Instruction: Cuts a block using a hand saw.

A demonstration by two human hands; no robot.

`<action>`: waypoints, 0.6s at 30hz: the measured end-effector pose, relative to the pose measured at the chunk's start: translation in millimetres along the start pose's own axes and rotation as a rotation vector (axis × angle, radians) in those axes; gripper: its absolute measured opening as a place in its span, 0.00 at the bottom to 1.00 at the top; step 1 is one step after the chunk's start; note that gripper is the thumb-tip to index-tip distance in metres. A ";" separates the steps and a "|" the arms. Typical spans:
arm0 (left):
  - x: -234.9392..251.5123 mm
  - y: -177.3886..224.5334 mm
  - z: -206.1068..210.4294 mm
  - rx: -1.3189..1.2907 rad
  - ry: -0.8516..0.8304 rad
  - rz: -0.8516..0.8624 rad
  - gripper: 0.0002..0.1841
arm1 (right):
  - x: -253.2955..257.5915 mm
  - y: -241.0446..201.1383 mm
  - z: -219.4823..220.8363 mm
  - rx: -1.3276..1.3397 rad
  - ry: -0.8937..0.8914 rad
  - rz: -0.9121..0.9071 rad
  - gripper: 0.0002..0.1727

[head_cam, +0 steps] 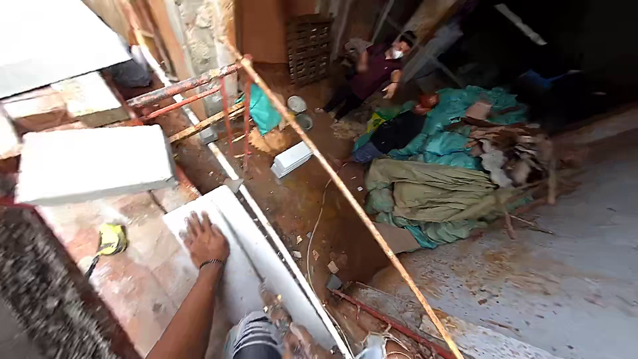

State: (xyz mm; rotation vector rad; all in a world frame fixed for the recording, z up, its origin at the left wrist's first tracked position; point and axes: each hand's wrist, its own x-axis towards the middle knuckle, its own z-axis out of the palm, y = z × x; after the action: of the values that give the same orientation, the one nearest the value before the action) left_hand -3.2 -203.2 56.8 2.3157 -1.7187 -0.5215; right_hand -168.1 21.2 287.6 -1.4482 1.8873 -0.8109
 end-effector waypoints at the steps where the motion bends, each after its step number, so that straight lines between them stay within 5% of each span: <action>1: 0.1 -4.2 -2.0 0.011 -0.025 -0.017 0.30 | 15.3 -1.7 14.5 -0.011 -0.003 -0.004 0.25; 6: 5.1 -9.0 -4.2 0.084 -0.129 -0.027 0.31 | 182.3 -33.3 119.2 -0.219 -0.242 0.166 0.26; 8: 2.6 -14.1 0.8 0.099 -0.117 -0.031 0.31 | 169.5 -25.5 110.4 -0.227 -0.251 0.142 0.27; 11: 6.2 -21.0 15.1 0.116 -0.043 -0.018 0.31 | 59.1 -1.7 45.3 -0.147 -0.028 -0.051 0.27; 14: 3.8 -23.5 22.5 0.119 -0.053 -0.027 0.32 | -4.8 -2.6 -3.0 -0.032 0.000 -0.067 0.24; 18: 4.0 -25.6 26.2 0.106 -0.047 -0.024 0.32 | 103.6 -0.6 83.8 -0.129 -0.044 -0.024 0.24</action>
State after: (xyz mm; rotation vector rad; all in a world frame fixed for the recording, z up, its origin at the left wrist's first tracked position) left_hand 9.8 -198.4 22.8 2.4176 -1.7835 -0.5051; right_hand -124.2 -88.0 225.3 -1.5564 1.9230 -0.6734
